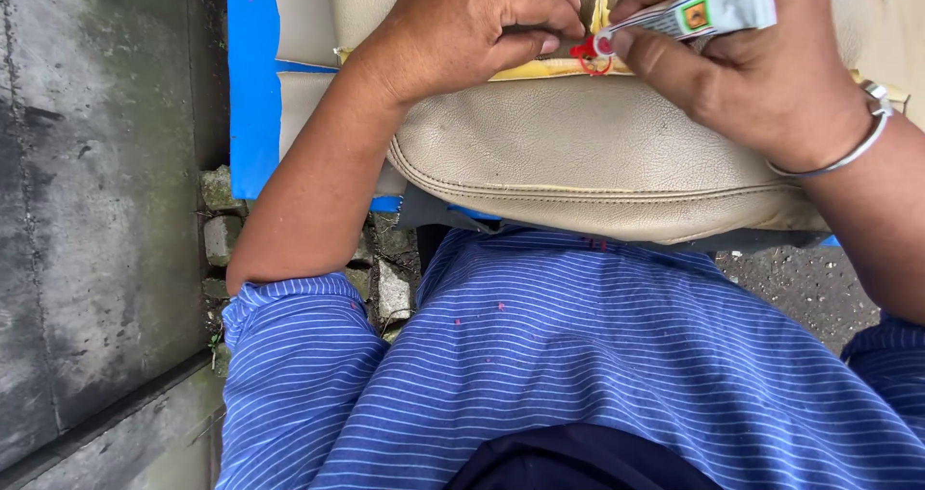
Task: Repairing a torn leather seat cover by trimming edges, inserting foam, applying glue, and sewing the seam
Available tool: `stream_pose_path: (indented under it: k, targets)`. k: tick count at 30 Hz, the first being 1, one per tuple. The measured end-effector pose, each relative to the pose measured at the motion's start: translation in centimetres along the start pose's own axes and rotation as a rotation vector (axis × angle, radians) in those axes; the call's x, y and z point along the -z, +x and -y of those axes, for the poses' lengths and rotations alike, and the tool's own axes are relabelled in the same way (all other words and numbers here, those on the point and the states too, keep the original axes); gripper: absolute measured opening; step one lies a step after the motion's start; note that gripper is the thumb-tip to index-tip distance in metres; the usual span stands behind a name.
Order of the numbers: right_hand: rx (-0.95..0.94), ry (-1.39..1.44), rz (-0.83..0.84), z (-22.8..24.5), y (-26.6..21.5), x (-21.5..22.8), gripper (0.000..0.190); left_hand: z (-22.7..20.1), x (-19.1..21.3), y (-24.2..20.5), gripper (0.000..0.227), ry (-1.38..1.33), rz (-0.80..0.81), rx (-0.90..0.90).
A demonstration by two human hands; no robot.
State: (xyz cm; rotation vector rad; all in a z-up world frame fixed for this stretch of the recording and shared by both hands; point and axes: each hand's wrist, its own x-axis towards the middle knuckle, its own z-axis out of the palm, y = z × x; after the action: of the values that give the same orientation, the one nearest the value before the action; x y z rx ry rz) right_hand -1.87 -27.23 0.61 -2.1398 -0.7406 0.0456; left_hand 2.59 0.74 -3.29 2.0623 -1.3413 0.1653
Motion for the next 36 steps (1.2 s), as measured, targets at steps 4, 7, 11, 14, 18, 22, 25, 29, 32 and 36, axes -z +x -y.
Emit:
stream_pose_path:
  k: [4, 7, 11, 14, 18, 22, 25, 29, 32, 36]
  targets:
    - [0.06, -0.108, 0.06, -0.9, 0.0, 0.6, 0.007, -0.1, 0.2, 0.1, 0.017, -0.005, -0.013, -0.008]
    - [0.02, -0.163, 0.047, -1.4, -0.3, 1.2, 0.006, -0.1, 0.2, 0.1, 0.017, 0.008, -0.03, -0.002]
    - [0.117, -0.182, 0.003, -1.2, 0.3, 0.2, 0.007, -0.3, 0.4, 0.2, 0.02, 0.016, -0.03, -0.005]
    - [0.086, -0.071, 0.063, -2.2, 1.1, -0.1, 0.014, -0.6, 0.6, 0.0, 0.017, 0.038, -0.022, -0.004]
    - [0.023, -0.12, 0.081, -1.8, 1.0, 0.7, 0.004, -0.6, 0.5, -0.4, 0.018, 0.056, -0.026, 0.008]
    - [0.154, -0.198, 0.059, -1.4, 1.3, -0.2, 0.008, -1.5, 1.8, -0.9, 0.007, -0.068, 0.009, -0.005]
    - [0.143, -0.189, 0.062, -0.8, 1.1, 0.3, 0.008, -3.5, 3.2, -2.3, 0.025, 0.002, 0.014, 0.029]
    - [-0.001, -0.029, 0.034, 2.0, 0.9, 0.7, 0.001, -4.4, 2.2, -4.3, 0.045, 0.308, 0.001, 0.115]
    - [0.125, -0.071, 0.058, 2.0, 2.0, 0.0, 0.004, -5.4, 1.8, -4.4, 0.033, 0.35, -0.084, 0.136]
    - [0.12, -0.045, 0.138, 3.1, 5.0, -2.5, 0.002, -6.8, 3.1, -5.4, 0.04, 0.404, -0.104, 0.199]
